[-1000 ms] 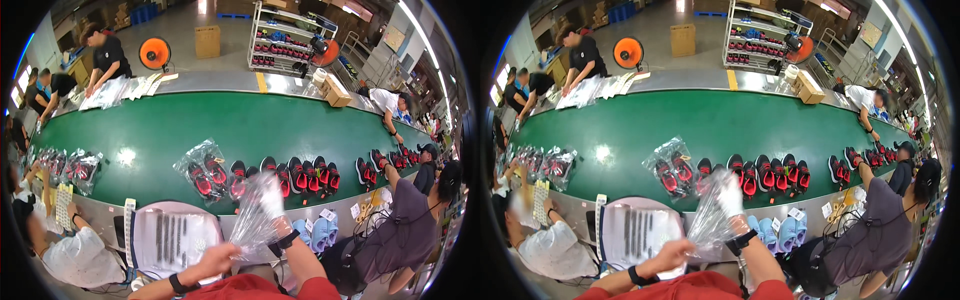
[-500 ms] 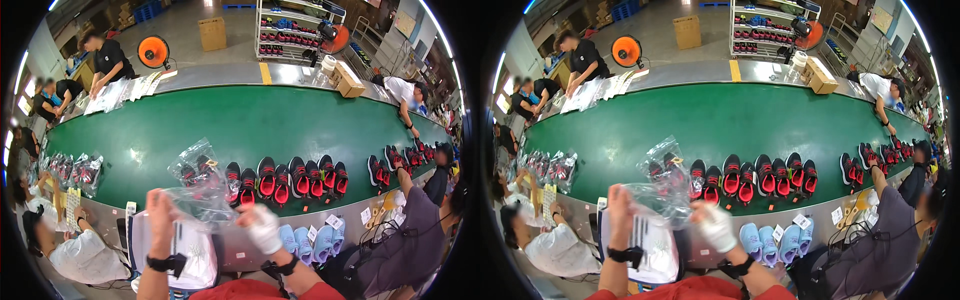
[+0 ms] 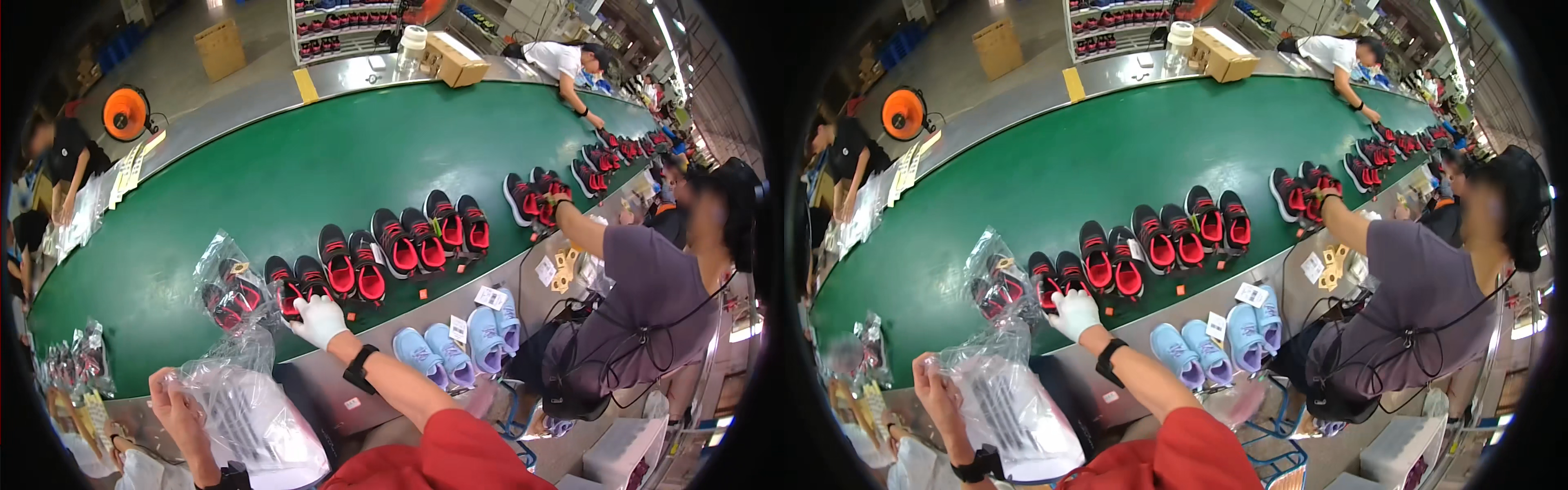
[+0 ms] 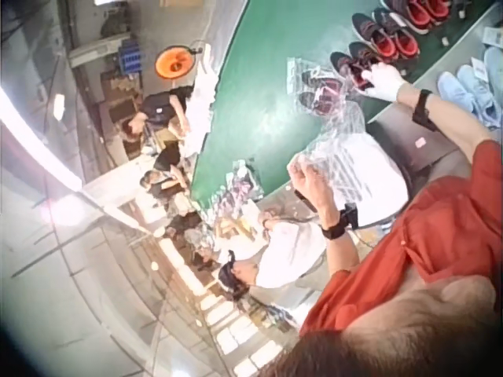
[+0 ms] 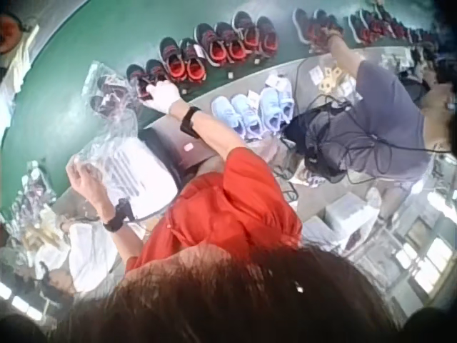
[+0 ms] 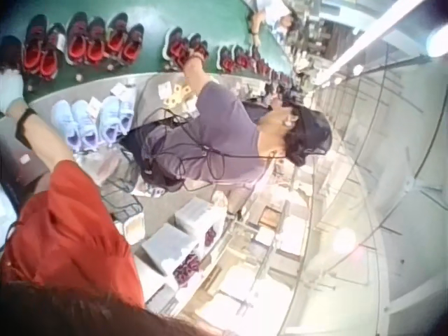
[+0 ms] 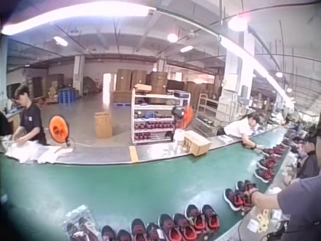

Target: The person packages black and red sneakers on a factory assembly line. They pick up pairs of shoes from a green conveyor belt, place them into clear plastic bags, and move the packaged shoes to a pink bin.

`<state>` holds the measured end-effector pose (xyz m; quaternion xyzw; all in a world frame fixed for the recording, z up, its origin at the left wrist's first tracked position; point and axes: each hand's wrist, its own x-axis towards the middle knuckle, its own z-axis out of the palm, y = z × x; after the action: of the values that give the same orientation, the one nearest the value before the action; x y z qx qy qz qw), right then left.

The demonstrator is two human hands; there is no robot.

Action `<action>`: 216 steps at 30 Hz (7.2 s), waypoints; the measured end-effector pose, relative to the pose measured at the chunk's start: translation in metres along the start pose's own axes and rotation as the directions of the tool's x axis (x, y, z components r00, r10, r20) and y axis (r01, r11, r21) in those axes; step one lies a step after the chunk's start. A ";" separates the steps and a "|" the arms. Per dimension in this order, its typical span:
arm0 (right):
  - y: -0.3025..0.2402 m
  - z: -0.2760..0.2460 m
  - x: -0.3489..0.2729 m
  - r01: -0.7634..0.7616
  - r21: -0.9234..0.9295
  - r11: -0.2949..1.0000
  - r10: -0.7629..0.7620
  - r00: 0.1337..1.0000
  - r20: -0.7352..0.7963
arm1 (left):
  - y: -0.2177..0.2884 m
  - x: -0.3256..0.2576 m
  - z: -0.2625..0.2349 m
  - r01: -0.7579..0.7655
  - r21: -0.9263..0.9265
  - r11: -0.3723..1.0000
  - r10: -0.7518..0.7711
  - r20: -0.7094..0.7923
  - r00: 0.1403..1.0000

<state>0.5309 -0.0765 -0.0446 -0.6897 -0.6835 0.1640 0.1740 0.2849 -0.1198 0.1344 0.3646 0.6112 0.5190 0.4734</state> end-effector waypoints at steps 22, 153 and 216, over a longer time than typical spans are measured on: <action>-0.016 -0.177 -0.087 0.461 -0.108 0.881 -0.444 0.883 0.149 | -0.039 -0.035 0.163 -0.765 0.220 0.605 0.550 0.579 0.602; -0.047 -0.109 -0.049 -0.173 0.792 0.586 -0.403 0.785 0.470 | -0.050 -0.073 0.080 0.063 -0.274 0.960 -0.150 -0.309 0.939; 0.016 -0.238 -0.029 -0.105 0.973 0.205 -0.053 0.991 0.119 | 0.034 0.016 0.107 -0.311 0.131 0.941 0.283 0.198 0.939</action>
<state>0.6548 -0.1089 0.1582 -0.4251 -0.4249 0.6039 0.5234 0.3812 -0.0675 0.1627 0.5341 0.5444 0.4997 0.4108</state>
